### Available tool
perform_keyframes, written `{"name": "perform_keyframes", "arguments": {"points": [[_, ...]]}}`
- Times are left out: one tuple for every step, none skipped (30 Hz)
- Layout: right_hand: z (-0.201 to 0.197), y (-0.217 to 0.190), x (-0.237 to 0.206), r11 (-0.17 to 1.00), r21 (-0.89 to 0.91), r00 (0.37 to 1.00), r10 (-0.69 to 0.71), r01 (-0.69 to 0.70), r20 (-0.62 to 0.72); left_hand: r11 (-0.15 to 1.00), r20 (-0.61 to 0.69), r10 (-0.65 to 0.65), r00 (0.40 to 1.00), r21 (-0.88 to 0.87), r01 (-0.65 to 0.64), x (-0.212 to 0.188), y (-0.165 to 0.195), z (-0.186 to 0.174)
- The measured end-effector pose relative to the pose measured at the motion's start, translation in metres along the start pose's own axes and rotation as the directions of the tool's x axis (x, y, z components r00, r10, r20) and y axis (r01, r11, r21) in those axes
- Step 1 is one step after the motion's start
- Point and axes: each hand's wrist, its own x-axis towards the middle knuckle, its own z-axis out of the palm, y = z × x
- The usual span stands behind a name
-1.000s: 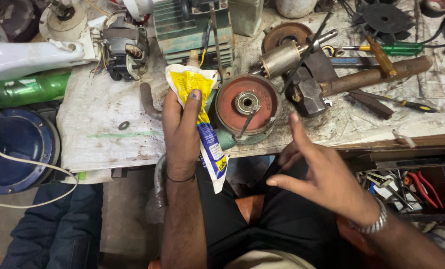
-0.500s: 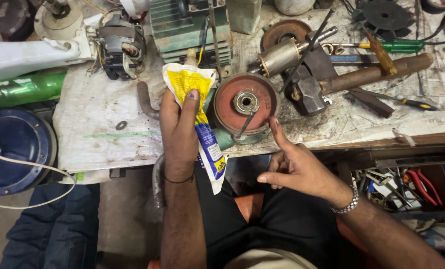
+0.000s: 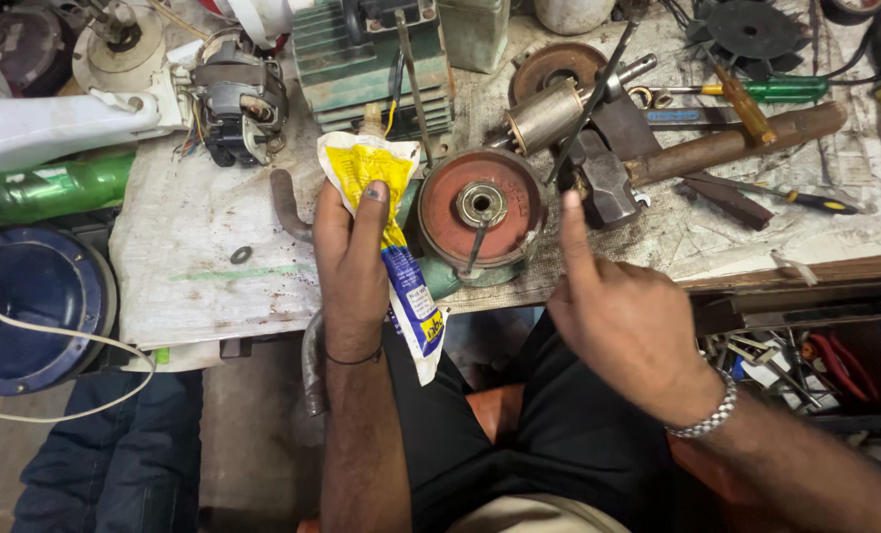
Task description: The person holds a tube of grease and applies it to a circular motor component on a workbench. They use their fingers to spread the grease around the central bearing area of the part.
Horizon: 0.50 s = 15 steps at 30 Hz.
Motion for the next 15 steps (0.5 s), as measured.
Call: {"name": "perform_keyframes", "arguments": {"points": [[0.001, -0.003, 0.002, 0.999, -0.028, 0.998, -0.043, 0.042, -0.034, 1.0, 0.001, 0.0, 1.0, 0.002, 0.0, 0.0, 0.0, 0.0], [0.003, -0.008, 0.005, 0.991, -0.126, 0.998, -0.052, 0.049, -0.021, 1.0, 0.001, 0.0, 1.0, 0.003, 0.0, 0.001, 0.0, 0.0], [0.006, -0.013, 0.006, 0.973, -0.222, 0.998, -0.06, 0.057, -0.005, 1.0, 0.003, 0.001, 1.0, -0.003, -0.001, 0.0, 0.0, 0.0], [0.008, -0.017, 0.006, 0.947, -0.314, 0.998, -0.068, 0.068, 0.013, 1.0, 0.003, 0.002, 1.0, -0.008, -0.002, 0.0, 0.0, 0.001], [0.009, -0.019, 0.004, 0.927, -0.366, 0.997, -0.069, 0.08, 0.044, 1.0, 0.003, 0.005, 1.0, -0.014, -0.005, -0.001, 0.0, 0.001], [0.01, -0.02, 0.002, 0.903, -0.418, 0.995, -0.07, 0.094, 0.072, 1.0, 0.002, 0.003, 1.0, -0.009, -0.003, 0.0, -0.001, 0.0], [0.011, -0.02, 0.0, 0.877, -0.468, 0.992, -0.072, 0.112, 0.103, 1.0, -0.002, -0.002, 1.0, -0.003, 0.002, 0.0, -0.001, 0.0], [0.011, -0.021, -0.003, 0.865, -0.485, 0.99, -0.087, 0.13, 0.111, 1.0, -0.006, -0.011, 1.0, 0.002, 0.011, -0.001, -0.002, 0.0], [0.011, -0.023, -0.006, 0.852, -0.503, 0.988, -0.098, 0.144, 0.118, 1.0, -0.002, -0.005, 1.0, -0.013, 0.005, -0.001, -0.002, 0.0], [0.011, -0.023, -0.008, 0.839, -0.522, 0.987, -0.106, 0.154, 0.122, 1.0, 0.005, 0.003, 1.0, -0.03, -0.003, 0.0, -0.003, 0.0], [0.01, -0.024, -0.01, 0.834, -0.526, 0.985, -0.115, 0.167, 0.131, 0.999, 0.014, 0.009, 1.0, -0.045, -0.008, 0.0, -0.003, 0.0], [0.008, -0.025, -0.011, 0.83, -0.528, 0.982, -0.123, 0.179, 0.14, 1.0, 0.012, 0.009, 1.0, -0.03, -0.009, 0.0, -0.003, 0.0], [0.006, -0.026, -0.011, 0.826, -0.53, 0.98, -0.131, 0.19, 0.147, 1.0, 0.011, 0.012, 1.0, -0.014, -0.012, 0.0, -0.003, 0.0], [0.003, -0.026, -0.012, 0.829, -0.528, 0.981, -0.129, 0.186, 0.143, 1.0, 0.008, 0.016, 1.0, 0.003, -0.016, 0.0, -0.003, -0.001], [-0.001, -0.026, -0.012, 0.832, -0.524, 0.982, -0.129, 0.184, 0.139, 1.0, 0.006, 0.013, 1.0, 0.011, -0.013, 0.0, -0.002, 0.0]]}}
